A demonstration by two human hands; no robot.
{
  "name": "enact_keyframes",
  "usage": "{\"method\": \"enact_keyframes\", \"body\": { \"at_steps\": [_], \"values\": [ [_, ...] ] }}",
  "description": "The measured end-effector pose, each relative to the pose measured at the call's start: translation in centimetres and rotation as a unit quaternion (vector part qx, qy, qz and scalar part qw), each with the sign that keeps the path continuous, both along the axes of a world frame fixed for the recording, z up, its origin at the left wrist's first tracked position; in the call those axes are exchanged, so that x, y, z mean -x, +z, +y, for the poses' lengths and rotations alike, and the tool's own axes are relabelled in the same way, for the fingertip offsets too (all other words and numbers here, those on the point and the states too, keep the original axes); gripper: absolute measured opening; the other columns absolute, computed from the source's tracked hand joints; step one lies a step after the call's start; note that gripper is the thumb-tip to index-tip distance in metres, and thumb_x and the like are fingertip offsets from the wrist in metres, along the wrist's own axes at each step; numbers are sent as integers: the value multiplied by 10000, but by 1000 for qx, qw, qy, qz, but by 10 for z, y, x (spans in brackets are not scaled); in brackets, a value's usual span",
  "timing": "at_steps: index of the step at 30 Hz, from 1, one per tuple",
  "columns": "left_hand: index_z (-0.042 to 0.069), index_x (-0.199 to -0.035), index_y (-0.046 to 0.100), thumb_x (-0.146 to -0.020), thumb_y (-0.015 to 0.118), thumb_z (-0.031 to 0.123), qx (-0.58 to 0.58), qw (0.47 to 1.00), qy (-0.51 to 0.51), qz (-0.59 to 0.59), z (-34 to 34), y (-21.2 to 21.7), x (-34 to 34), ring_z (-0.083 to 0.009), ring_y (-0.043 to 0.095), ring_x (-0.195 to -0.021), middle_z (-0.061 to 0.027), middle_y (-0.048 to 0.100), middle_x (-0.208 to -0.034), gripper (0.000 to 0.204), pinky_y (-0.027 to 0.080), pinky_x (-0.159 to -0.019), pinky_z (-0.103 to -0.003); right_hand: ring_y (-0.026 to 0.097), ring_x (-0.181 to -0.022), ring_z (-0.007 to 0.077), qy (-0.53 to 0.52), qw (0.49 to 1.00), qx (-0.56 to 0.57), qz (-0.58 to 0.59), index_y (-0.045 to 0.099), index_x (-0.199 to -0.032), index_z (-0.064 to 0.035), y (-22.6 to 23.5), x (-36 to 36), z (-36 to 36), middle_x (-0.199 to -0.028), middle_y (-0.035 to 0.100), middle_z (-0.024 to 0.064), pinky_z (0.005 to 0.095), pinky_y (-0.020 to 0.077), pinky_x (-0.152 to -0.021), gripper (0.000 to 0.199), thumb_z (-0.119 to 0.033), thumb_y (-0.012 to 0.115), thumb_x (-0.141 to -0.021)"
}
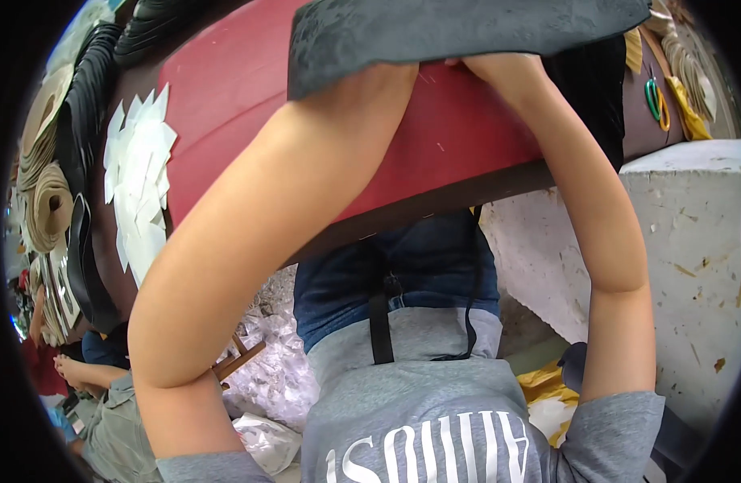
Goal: Assembling shoe components by precisely applying white adhesive linings to black leather parts at a workbench.
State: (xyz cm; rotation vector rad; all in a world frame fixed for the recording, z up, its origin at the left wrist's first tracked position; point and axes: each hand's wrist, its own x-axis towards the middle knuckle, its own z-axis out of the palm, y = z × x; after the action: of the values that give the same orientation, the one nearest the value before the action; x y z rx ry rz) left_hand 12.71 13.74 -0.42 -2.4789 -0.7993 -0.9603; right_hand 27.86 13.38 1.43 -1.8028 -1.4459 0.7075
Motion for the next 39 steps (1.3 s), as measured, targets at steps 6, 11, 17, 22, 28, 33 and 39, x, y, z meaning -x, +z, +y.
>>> {"method": "enact_keyframes", "body": {
  "at_steps": [6, 11, 17, 22, 28, 33, 39],
  "values": [
    [45, -681, 575, -752, 540, 37, -50, 982, 152, 103, -3, -15, -25, -242, 555, -617, -118, 602, -711, 79, 447, -581, -316, 621, -673, 124, 106, 878, -371, -282, 687, -794, -34, -66, -30, 31, -717, 675, 42, 247, 511, -620, 128, -136, 632, -849],
    [51, -680, 583, -746, 552, 29, -96, 990, 80, -62, 10, -39, -33, -194, 530, -554, -111, 600, -691, 77, 430, -527, -305, 632, -780, 188, 179, 936, -167, -252, 628, -1006, -4, -53, -72, 32, -879, 676, 71, 269, 496, -715, 217, -174, 597, -874],
    [41, -801, 684, -799, 586, 52, 83, 913, 239, 320, -12, -18, -38, -179, 609, -666, -106, 670, -837, 98, 504, -631, -275, 640, -868, 232, 277, 937, -73, -199, 571, -1187, 23, -82, -87, 72, -1019, 675, 97, 281, 485, -787, 372, -211, 573, -898],
    [38, -813, 702, -798, 593, 64, -6, 866, 227, 446, -20, -11, -42, -158, 611, -722, -94, 674, -874, 113, 511, -635, -234, 632, -900, 212, 329, 903, -228, -157, 509, -1248, 34, -103, -95, 103, -1075, 657, 115, 262, 483, -797, 458, -238, 604, -893],
    [39, -889, 716, -812, 590, 85, 26, 913, 244, 325, -1, -20, -45, -158, 597, -730, -79, 669, -889, 155, 499, -607, -256, 596, -1071, 221, 142, 975, 154, -80, 306, -1394, 42, -23, -52, 67, -1234, 577, 176, 234, 460, -930, 814, -278, 736, -781],
    [80, -827, 730, -827, 589, 98, 44, 929, 175, 323, 18, 4, -46, -192, 618, -680, -72, 686, -826, 143, 478, -563, -307, 599, -615, 113, 107, 994, 36, 7, 686, -813, -15, 2, -44, 48, -714, 659, 49, 195, 498, -563, 272, -281, 727, -777],
    [106, -655, 685, -750, 612, 100, 46, 948, 51, 309, 2, 39, 61, -223, 591, -583, -70, 655, -647, 120, 457, -583, -318, 621, -654, 153, 272, 919, 48, -282, 659, -851, 8, 71, -6, -43, -758, 658, 75, 243, 496, -565, 239, -194, 732, -747]
  ]
}}
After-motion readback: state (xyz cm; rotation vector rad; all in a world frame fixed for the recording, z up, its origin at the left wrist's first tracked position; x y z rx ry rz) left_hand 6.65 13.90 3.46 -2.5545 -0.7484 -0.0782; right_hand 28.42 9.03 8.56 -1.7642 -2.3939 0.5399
